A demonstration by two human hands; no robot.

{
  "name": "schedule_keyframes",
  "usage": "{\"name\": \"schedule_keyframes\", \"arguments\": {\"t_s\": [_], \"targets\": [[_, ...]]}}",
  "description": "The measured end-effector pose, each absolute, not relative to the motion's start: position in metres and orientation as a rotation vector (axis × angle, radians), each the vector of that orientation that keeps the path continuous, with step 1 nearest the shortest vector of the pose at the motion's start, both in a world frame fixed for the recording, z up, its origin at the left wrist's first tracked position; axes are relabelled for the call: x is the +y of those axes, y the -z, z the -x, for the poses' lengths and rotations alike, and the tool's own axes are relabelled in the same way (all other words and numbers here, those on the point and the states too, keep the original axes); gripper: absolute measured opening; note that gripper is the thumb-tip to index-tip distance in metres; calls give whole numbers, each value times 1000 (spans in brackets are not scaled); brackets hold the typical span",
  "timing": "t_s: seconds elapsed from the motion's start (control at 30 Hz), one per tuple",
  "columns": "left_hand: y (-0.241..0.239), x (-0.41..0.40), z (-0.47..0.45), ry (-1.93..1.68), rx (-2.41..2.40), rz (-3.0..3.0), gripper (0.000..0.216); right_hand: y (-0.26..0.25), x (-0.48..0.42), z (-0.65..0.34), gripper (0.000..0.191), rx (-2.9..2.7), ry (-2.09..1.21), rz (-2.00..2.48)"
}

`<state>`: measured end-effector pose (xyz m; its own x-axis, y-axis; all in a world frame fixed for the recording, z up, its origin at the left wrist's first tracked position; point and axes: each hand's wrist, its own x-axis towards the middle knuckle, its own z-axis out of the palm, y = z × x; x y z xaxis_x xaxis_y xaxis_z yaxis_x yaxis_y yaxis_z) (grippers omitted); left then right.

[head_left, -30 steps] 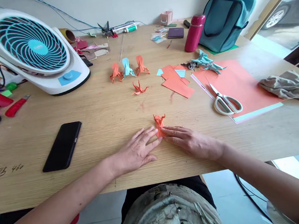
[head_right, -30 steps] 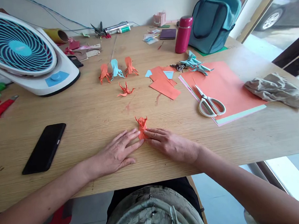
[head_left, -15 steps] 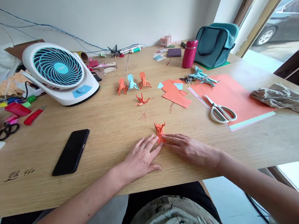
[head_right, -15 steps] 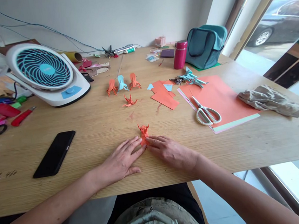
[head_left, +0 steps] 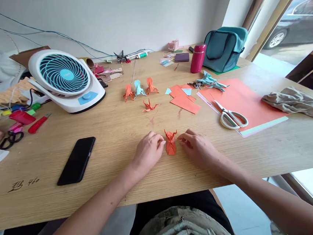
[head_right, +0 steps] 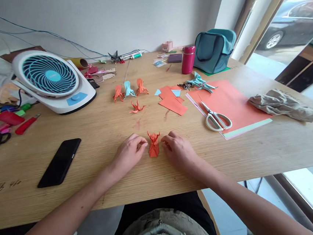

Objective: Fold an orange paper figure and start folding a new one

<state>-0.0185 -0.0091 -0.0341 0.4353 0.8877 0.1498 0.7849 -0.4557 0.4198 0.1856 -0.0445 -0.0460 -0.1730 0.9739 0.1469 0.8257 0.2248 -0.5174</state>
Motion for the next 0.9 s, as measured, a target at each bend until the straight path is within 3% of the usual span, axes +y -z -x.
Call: {"name": "schedule_keyframes", "arguments": {"t_s": [0.1, 0.3, 0.5, 0.67, 0.9], "targets": [[38, 2, 5, -418, 1500, -2284, 3, 47, -41, -178, 22, -2048, -470, 1739], [45, 10, -5, -456, 1531, -2137, 7, 53, -40, -174, 20, -1970, -539, 1723], [50, 14, -4, -770, 1257, -1658, 14, 61, -36, -180, 7, -1552, -957, 1416], [45, 17, -9, -892, 923, -1256, 29, 55, -27, -185, 30, -1128, -1357, 1055], [31, 17, -14, -1030, 838, -1228, 39, 38, -21, -190, 33, -1014, -1600, 895]]}}
